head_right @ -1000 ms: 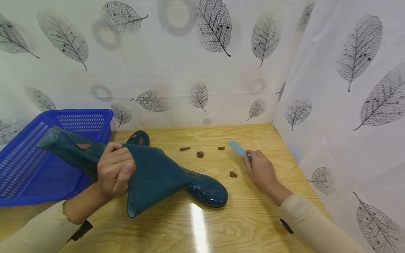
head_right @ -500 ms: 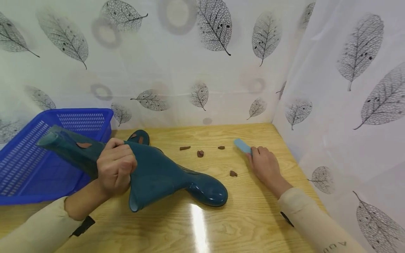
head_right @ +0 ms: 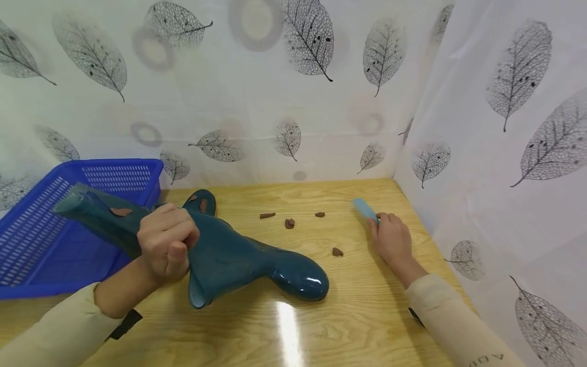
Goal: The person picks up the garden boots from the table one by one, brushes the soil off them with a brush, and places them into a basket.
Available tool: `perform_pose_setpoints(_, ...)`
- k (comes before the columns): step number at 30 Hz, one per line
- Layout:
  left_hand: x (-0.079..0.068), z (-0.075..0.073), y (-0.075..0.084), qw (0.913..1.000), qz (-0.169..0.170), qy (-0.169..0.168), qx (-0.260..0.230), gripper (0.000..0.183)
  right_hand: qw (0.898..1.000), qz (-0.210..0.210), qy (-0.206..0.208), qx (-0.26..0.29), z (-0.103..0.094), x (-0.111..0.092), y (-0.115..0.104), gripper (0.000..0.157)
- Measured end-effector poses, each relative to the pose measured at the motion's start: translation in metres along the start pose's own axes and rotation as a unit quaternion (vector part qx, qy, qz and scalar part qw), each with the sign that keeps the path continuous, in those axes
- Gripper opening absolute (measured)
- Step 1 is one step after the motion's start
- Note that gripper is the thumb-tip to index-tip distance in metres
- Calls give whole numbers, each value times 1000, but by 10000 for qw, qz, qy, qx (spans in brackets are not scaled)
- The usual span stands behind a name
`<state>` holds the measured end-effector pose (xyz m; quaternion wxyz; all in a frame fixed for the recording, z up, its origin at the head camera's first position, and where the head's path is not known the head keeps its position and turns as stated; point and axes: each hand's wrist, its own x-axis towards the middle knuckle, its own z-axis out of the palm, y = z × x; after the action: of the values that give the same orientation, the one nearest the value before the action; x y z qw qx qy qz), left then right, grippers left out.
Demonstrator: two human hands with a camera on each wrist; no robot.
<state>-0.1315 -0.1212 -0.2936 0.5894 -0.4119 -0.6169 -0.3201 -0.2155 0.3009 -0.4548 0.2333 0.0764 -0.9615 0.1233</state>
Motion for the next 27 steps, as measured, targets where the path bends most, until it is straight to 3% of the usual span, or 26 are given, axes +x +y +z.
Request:
perform_pose_setpoints(5, 11, 1, 2, 9986, 144, 146, 487, 66, 9998, 130, 134, 44, -1, 3, 4, 39)
perform_pose_setpoints(9, 17, 5, 3, 9967, 231, -109, 777, 65, 9997, 227, 134, -23, -2, 3, 7, 39)
perform_pose_setpoints(14, 20, 11, 2, 9951, 454, -479, 740, 64, 9994, 341, -63, -24, -4, 0, 10, 42)
perform_pose_setpoints(22, 34, 14, -2, 9825, 1656, -856, 61, 64, 9976, 632, -242, 132, -7, -1, 12, 45)
perform_pose_setpoints(25, 31, 16, -4, 9816, 1666, -886, 300, 65, 9973, 648, -317, 136, -6, 1, 13, 46)
perform_pose_setpoints(27, 25, 19, -5, 9823, 1419, -1026, 672, 60, 9970, 664, -369, 127, -5, 1, 14, 47)
